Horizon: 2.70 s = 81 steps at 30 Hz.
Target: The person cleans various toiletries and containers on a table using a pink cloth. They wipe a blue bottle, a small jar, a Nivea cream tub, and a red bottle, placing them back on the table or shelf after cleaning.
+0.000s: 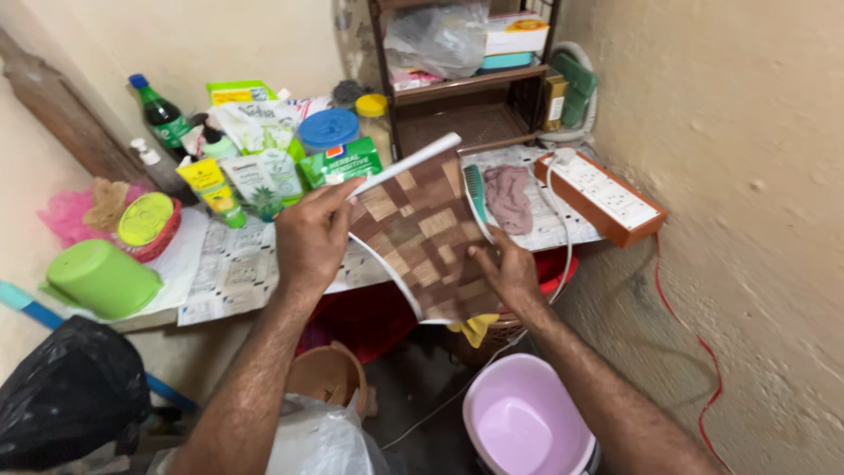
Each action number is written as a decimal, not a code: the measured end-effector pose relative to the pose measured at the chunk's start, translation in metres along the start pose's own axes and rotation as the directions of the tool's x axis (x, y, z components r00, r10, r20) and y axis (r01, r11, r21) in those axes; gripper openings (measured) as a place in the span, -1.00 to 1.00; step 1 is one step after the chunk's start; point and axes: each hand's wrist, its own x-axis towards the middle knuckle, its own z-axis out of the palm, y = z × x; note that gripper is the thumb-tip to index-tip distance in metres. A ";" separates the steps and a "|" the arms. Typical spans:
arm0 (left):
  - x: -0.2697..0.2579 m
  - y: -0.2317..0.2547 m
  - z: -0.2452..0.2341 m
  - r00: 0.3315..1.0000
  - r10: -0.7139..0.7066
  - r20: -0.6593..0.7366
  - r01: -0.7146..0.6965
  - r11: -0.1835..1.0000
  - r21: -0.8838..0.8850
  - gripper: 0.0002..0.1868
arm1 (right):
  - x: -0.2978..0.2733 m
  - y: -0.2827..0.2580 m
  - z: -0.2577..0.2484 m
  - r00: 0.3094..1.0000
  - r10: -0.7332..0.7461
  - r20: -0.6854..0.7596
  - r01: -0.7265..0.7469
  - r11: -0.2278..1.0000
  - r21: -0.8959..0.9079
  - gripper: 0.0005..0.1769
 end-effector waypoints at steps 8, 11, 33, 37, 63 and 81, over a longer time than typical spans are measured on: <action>0.020 -0.078 0.053 0.898 -0.440 -0.006 0.331 0.684 -0.650 -0.62 | 0.039 0.056 -0.031 0.920 0.341 -0.194 -0.341 0.939 0.035 -0.30; 0.023 -0.111 0.071 0.754 -0.650 0.094 0.462 0.422 -0.780 -0.59 | 0.055 0.095 -0.021 0.944 0.290 -0.157 -0.289 0.957 0.028 -0.35; 0.016 -0.158 0.156 0.541 -0.839 0.068 0.418 0.197 -0.887 -0.56 | 0.109 0.181 -0.011 0.941 0.309 0.139 -0.286 0.944 -0.165 -0.56; 0.020 -0.157 0.157 0.506 -0.858 0.083 0.485 0.204 -0.850 -0.58 | 0.121 0.163 -0.058 0.917 0.399 -0.010 -0.397 0.914 0.085 -0.58; -0.010 -0.258 0.180 0.542 -0.732 0.412 0.780 0.256 -0.572 -0.38 | 0.361 0.270 0.198 0.628 0.233 0.743 0.013 0.951 -0.309 -0.33; -0.069 -0.322 0.224 0.557 -0.739 0.378 0.765 0.280 -0.579 -0.37 | 0.369 0.302 0.317 0.853 0.050 0.519 0.089 0.967 -0.240 -0.62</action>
